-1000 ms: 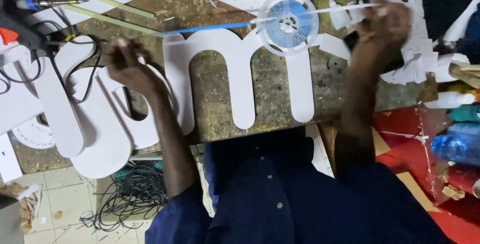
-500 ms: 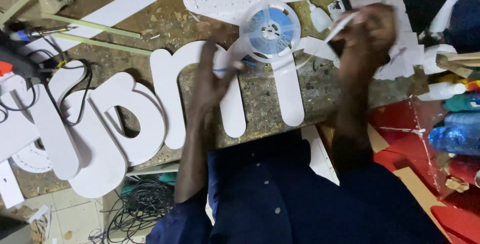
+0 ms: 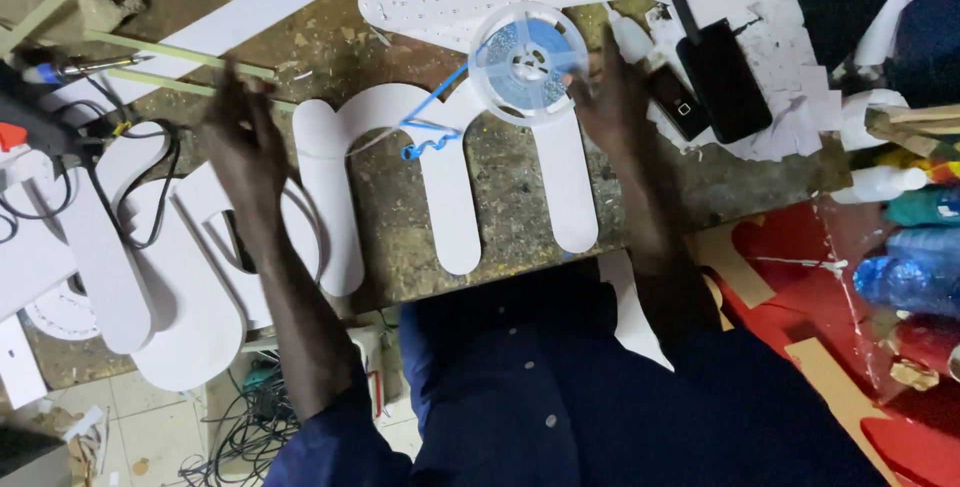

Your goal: Attaching a flexible LED strip into the pre-cut channel of a foam sign letter

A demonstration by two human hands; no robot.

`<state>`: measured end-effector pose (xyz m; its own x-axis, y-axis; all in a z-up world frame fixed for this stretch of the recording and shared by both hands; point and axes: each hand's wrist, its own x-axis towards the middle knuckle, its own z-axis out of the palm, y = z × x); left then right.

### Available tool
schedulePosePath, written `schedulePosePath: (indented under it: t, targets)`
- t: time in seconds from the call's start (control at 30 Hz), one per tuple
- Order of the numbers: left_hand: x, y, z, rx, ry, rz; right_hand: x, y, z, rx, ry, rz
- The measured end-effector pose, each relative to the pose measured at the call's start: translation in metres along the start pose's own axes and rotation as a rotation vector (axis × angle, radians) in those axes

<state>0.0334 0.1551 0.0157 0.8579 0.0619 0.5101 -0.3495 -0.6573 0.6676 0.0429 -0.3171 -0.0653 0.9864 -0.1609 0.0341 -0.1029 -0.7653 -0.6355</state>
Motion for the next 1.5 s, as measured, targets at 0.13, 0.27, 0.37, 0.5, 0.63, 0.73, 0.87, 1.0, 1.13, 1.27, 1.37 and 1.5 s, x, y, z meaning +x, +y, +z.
schedulePosePath:
  t: [0.13, 0.27, 0.37, 0.5, 0.63, 0.73, 0.87, 1.0, 1.13, 1.27, 1.37, 1.5]
  targets:
    - [-0.021, -0.129, -0.025, 0.468, -0.03, -0.269, 0.015, 0.013, 0.025, -0.062, 0.1, -0.022]
    - [-0.035, -0.202, -0.063, 0.147, 0.299, -0.357, 0.026, 0.023, 0.019, 0.213, 0.06, 0.083]
    - [-0.039, -0.201, -0.082, 0.174, 0.641, -0.286, 0.021, 0.005, -0.004, 0.459, 0.028, -0.058]
    - [-0.017, -0.049, -0.027, -0.212, 0.51, -0.029, 0.012, -0.041, -0.03, 0.61, -0.057, -0.338]
    - [-0.001, 0.065, 0.038, -0.31, -0.199, 0.148, -0.003, -0.097, -0.044, 0.584, -0.122, -0.512]
    - [0.002, 0.067, 0.084, -0.415, -0.497, -0.001, -0.016, -0.133, -0.053, 0.662, -0.158, -0.635]
    - [-0.015, 0.078, 0.12, -0.826, -0.136, -0.234, -0.002, -0.115, -0.01, 1.113, -0.136, -0.576]
    - [-0.03, 0.058, 0.153, -0.882, 0.013, -0.137, -0.028, -0.142, 0.074, 1.539, -0.108, -0.397]
    - [-0.03, 0.046, 0.098, -0.67, -0.167, -0.178, -0.021, -0.151, 0.045, 1.516, -0.002, -0.4]
    - [-0.028, -0.012, 0.04, -0.6, -0.069, -0.119, 0.006, -0.115, -0.012, 1.116, 0.031, -0.505]
    - [-0.022, -0.059, -0.012, -0.48, 0.049, -0.021, 0.018, -0.067, -0.038, 0.821, 0.063, -0.593]
    - [0.006, -0.112, -0.067, -0.237, 0.355, 0.112, -0.009, -0.084, -0.074, 0.213, -0.13, -0.69]
